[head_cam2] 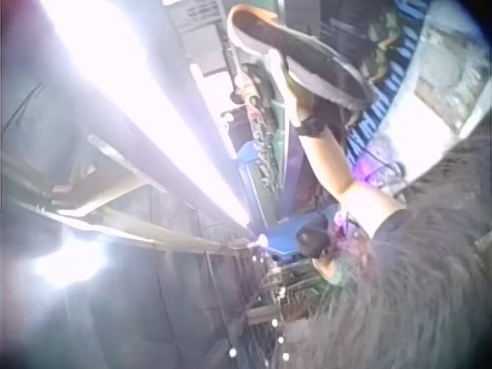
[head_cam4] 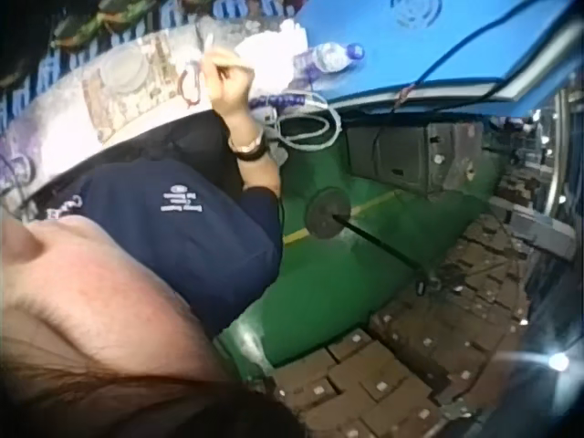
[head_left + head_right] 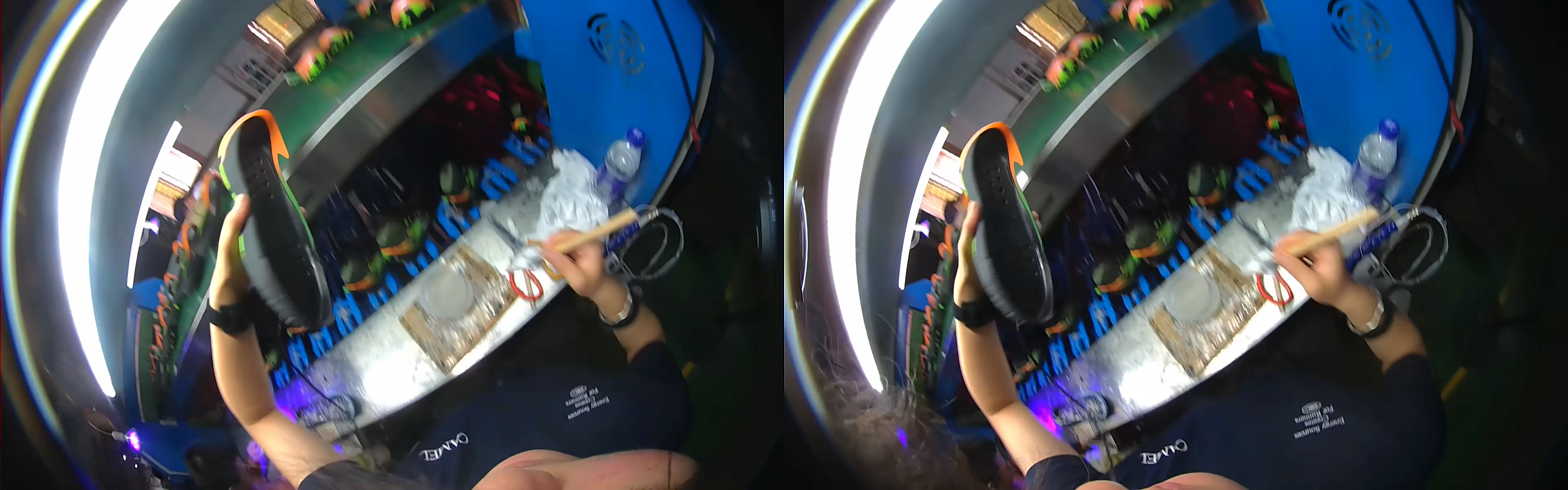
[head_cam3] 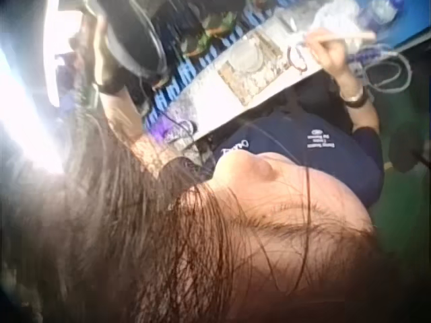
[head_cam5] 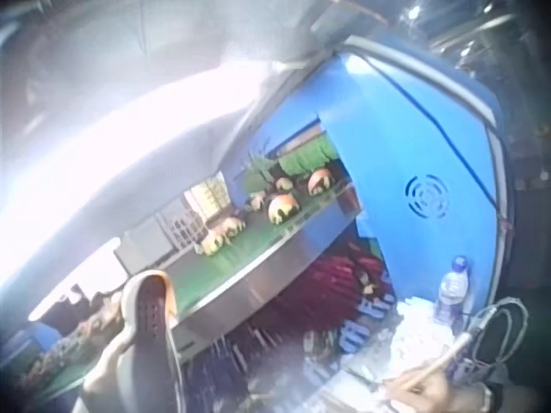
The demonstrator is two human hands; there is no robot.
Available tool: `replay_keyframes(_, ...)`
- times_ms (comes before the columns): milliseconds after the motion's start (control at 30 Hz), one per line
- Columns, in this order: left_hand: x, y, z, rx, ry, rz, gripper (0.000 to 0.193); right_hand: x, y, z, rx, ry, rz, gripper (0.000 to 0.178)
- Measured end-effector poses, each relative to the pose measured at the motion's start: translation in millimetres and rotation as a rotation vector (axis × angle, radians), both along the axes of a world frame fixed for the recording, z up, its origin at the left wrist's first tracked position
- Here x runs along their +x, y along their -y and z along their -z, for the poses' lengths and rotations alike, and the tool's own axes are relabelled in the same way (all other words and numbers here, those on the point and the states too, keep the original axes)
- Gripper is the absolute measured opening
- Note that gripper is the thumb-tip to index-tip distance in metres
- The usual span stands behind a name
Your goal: Applying adhesive to the perimeter of a shoe sole using a brush on a manufacturing line.
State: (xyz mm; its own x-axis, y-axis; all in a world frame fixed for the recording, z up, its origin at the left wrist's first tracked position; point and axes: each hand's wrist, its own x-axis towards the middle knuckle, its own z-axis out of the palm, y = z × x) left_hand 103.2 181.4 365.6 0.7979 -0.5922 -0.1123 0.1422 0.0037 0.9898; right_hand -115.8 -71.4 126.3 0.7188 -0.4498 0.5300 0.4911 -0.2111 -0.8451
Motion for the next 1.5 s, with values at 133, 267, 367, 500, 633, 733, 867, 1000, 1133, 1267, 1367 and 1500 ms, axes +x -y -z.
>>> replay_keyframes(133, -55, -46, 90, -0.268, -0.361, 0.157, 0.064, 51, -41, -4, -0.146, -0.124, -0.190, 0.006)
replay_keyframes(267, -100, -68, 181, -0.519, -0.679, -0.001, 0.058, 82, -65, 20, -0.282, -0.231, -0.235, 0.009)
replay_keyframes(367, -123, -95, 231, -0.567, -0.761, -0.120, 0.052, 92, -76, 31, -0.313, -0.271, -0.252, 0.010)
replay_keyframes(500, -139, -127, 257, -0.618, -0.805, -0.080, 0.052, 101, -81, 42, -0.411, -0.286, -0.215, 0.011)
replay_keyframes(633, -138, -143, 277, -0.663, -0.710, -0.119, 0.051, 103, -86, 42, -0.454, -0.290, -0.253, 0.010)
replay_keyframes(733, -133, -143, 273, -0.652, -0.800, -0.062, 0.052, 98, -90, 33, -0.431, -0.308, -0.228, 0.011)
replay_keyframes(867, -137, -131, 248, -0.607, -0.709, -0.159, 0.044, 90, -90, 27, -0.399, -0.329, -0.317, 0.010)
replay_keyframes(1000, -159, -116, 200, -0.475, -0.529, -0.314, 0.036, 87, -99, 17, -0.332, -0.392, -0.496, 0.011)
replay_keyframes(1133, -152, -105, 202, -0.404, -0.532, -0.313, 0.029, 88, -91, 25, -0.407, -0.405, -0.490, 0.010)
replay_keyframes(1267, -160, -107, 210, -0.369, -0.511, -0.379, 0.028, 86, -96, 14, -0.322, -0.395, -0.475, 0.011)
replay_keyframes(1367, -157, -121, 230, -0.597, -0.791, -0.266, 0.031, 89, -94, 14, -0.399, -0.348, -0.429, 0.012)
replay_keyframes(1500, -165, -120, 226, -0.645, -0.792, -0.264, 0.036, 95, -89, 18, -0.529, -0.286, -0.096, 0.013)
